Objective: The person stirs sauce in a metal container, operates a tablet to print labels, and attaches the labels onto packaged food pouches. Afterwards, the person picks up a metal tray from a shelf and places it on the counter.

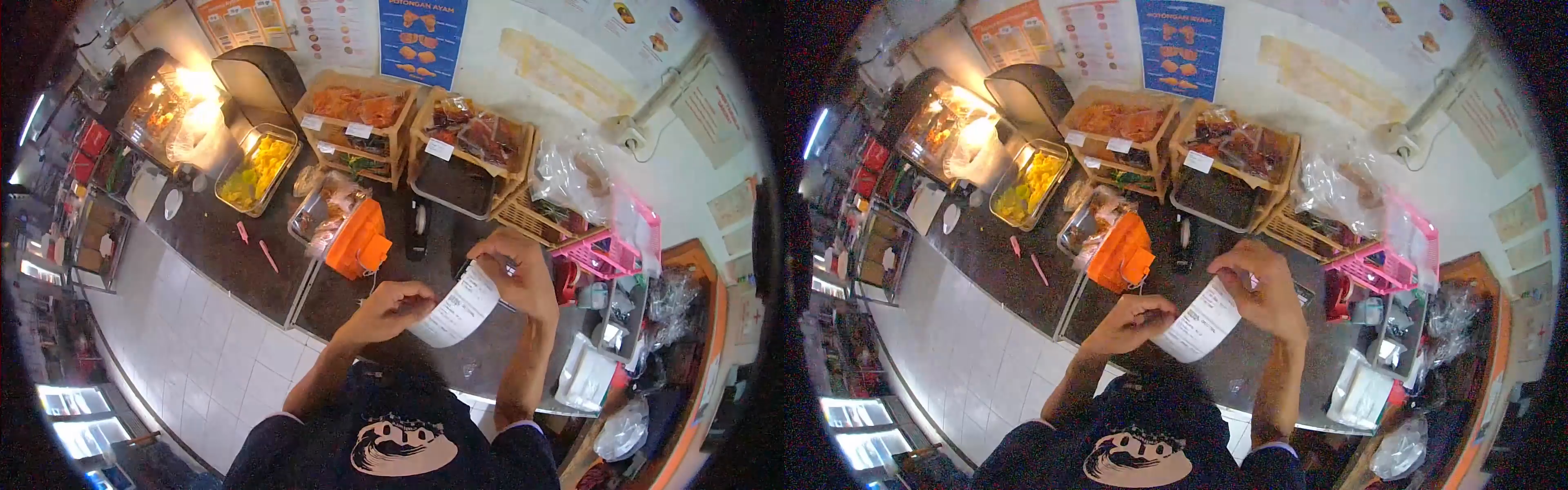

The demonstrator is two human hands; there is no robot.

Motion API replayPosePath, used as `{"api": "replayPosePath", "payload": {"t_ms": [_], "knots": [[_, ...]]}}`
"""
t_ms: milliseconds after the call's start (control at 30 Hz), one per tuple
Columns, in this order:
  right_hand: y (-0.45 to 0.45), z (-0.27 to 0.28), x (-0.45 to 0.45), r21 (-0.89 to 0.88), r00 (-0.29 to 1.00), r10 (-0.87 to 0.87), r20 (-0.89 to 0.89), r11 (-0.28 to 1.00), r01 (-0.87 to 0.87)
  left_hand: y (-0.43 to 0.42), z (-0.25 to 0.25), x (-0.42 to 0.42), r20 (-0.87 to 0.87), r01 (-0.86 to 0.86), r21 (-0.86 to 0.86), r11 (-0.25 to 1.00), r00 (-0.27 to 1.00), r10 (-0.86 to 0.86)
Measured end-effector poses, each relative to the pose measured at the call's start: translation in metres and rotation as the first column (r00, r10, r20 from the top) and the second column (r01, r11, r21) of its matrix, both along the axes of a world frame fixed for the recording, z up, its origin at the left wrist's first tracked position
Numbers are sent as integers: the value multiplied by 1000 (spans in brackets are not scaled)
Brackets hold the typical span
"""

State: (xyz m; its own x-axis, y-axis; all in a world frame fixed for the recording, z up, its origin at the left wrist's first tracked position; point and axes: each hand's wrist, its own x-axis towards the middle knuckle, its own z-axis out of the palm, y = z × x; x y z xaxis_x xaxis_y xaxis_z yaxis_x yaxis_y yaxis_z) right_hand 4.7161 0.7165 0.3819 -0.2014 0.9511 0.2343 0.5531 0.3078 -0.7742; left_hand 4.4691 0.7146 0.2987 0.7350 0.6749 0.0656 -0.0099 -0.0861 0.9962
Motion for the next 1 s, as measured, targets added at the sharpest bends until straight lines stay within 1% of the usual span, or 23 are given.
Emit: {"api": "replayPosePath", "payload": {"t_ms": [33,67,100,133,167,233,267,300,333,367,400,467,500,533,567,600,667,733,767,833,900,933,1000], "knots": [[-2,-6,-1,-1,998,-13,-65,1000,12,-5,-1,2,55,-92,-172,981,993,103],[-4,-9,-2,-3,998,-5,-63,1000,5,-9,-3,5,93,-168,-343,924,973,211],[-5,-11,-3,-57,993,-23,-115,998,17,-10,-5,8,94,-170,-344,923,972,214],[-7,-14,-4,-114,985,-48,-168,993,29,-12,-7,11,105,-156,-238,959,977,185],[-7,-18,-6,-118,984,-51,-169,993,31,-15,-10,13,112,-139,-129,982,982,154],[-5,-25,-14,-76,942,-208,-263,978,195,-19,-11,16,85,-167,-178,970,979,184],[-6,-22,-18,-73,943,-202,-265,979,189,-19,-11,16,58,-201,-220,955,974,219],[-9,-16,-24,109,938,-322,-127,936,336,-18,-12,16,57,-212,-217,953,972,229],[-12,-13,-29,305,892,-452,-14,848,434,-18,-14,16,-41,-279,-153,948,960,276],[-17,-22,-30,303,943,-332,12,900,313,-18,-15,15,-135,-341,-82,936,935,329],[-22,-26,-35,304,949,-315,8,905,298,-19,-14,17,-137,-358,-79,930,928,346],[-32,-30,-49,105,985,-170,16,980,168,-20,-9,21,63,-403,-146,903,908,415],[-32,-34,-52,73,981,-192,-1,979,192,-19,-10,21,60,-410,-143,901,905,422],[-33,-40,-53,73,982,-186,-3,980,186,-18,-10,22,79,-416,-65,907,904,420],[-34,-48,-52,50,980,-188,-60,980,192,-17,-11,22,98,-420,11,908,904,417],[-35,-54,-51,26,974,-192,-116,980,196,-17,-12,21,98,-423,10,906,902,420],[-36,-60,-51,7,969,-202,-145,979,206,-17,-14,16,-55,-382,106,918,919,389],[-38,-64,-50,-14,961,-215,-173,976,216,-18,-12,16,-23,-380,112,918,923,384],[-39,-65,-47,-66,954,-244,-176,970,235,-18,-11,16,13,-376,122,918,926,378],[-40,-65,-46,-119,946,-271,-176,960,252,-20,-8,15,-12,-354,109,929,934,357],[-41,-65,-46,-168,933,-270,-238,958,234,-20,-7,14,-36,-334,96,938,940,338],[-43,-63,-47,-169,934,-267,-238,958,231,-20,-6,15,-42,-362,118,925,928,369],[-45,-59,-47,-93,944,-250,-214,967,235,-19,-5,14,-45,-395,141,908,913,405]]}}
